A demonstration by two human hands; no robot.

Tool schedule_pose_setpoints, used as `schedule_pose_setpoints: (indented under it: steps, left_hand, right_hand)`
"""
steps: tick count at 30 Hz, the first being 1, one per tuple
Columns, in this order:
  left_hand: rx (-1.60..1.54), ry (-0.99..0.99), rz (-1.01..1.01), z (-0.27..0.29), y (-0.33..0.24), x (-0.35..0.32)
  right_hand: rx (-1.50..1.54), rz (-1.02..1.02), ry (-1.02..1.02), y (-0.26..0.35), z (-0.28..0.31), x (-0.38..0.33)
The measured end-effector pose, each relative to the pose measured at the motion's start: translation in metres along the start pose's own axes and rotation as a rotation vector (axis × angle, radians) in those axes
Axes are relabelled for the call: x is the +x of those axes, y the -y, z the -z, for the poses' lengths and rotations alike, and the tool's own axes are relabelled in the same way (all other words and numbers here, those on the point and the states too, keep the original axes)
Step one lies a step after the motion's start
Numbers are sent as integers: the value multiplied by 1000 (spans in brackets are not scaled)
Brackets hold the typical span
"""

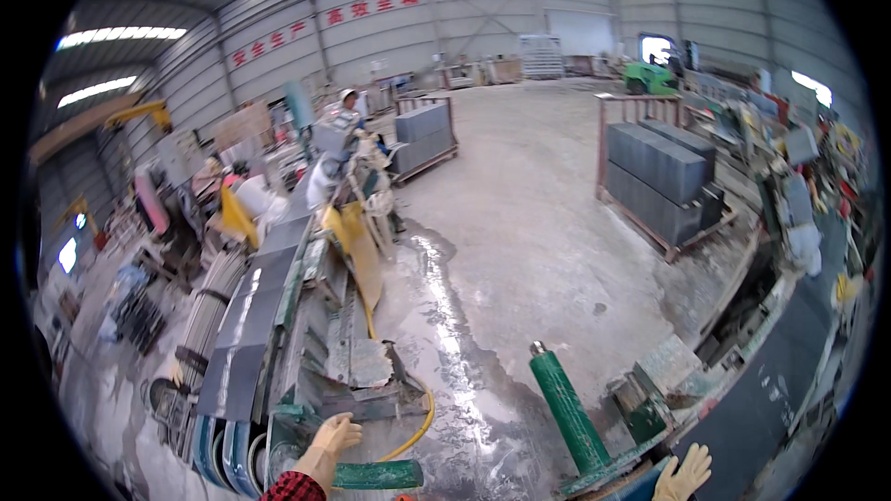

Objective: The person repeatedly picks up dark rectangular slabs from a conveyor belt and places them onto a growing stack. The person wears gloves and handles the slabs one at a time in a repetitive loop.

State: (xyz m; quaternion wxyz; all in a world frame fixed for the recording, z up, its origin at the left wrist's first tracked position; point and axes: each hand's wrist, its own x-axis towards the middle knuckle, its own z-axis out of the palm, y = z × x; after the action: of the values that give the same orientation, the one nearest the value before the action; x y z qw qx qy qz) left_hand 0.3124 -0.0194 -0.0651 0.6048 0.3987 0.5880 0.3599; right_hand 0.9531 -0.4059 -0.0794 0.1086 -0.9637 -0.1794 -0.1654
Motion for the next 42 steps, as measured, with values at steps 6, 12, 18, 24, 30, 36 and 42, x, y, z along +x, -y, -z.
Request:
schedule_pose_setpoints:
  steps: [6,12,18,24,30,36,42]
  left_hand:
    - [348,-663,-661,164,-1,-1]
    - [870,-940,-663,242,-47,-19]
    - [1113,-842,-570,309,-37,1]
    - [1016,-879,-700,319,-38,-9]
    - [933,-848,-794,317,-49,-11]
    - [973,-896,-829,324,-35,-19]
    - [1017,-817,-782,317,-53,-32]
  right_hand:
    - [-161,51,198,72,54,-29]
    - [17,202,91,145,55,-107]
    - [-25,579,146,220,27,-141]
    - [107,519,466,332,13,-172]
    - [504,115,1050,444,-52,-212]
    - [442,891,1313,544,-35,-310]
    - [189,1221,1505,554,-27,-323]
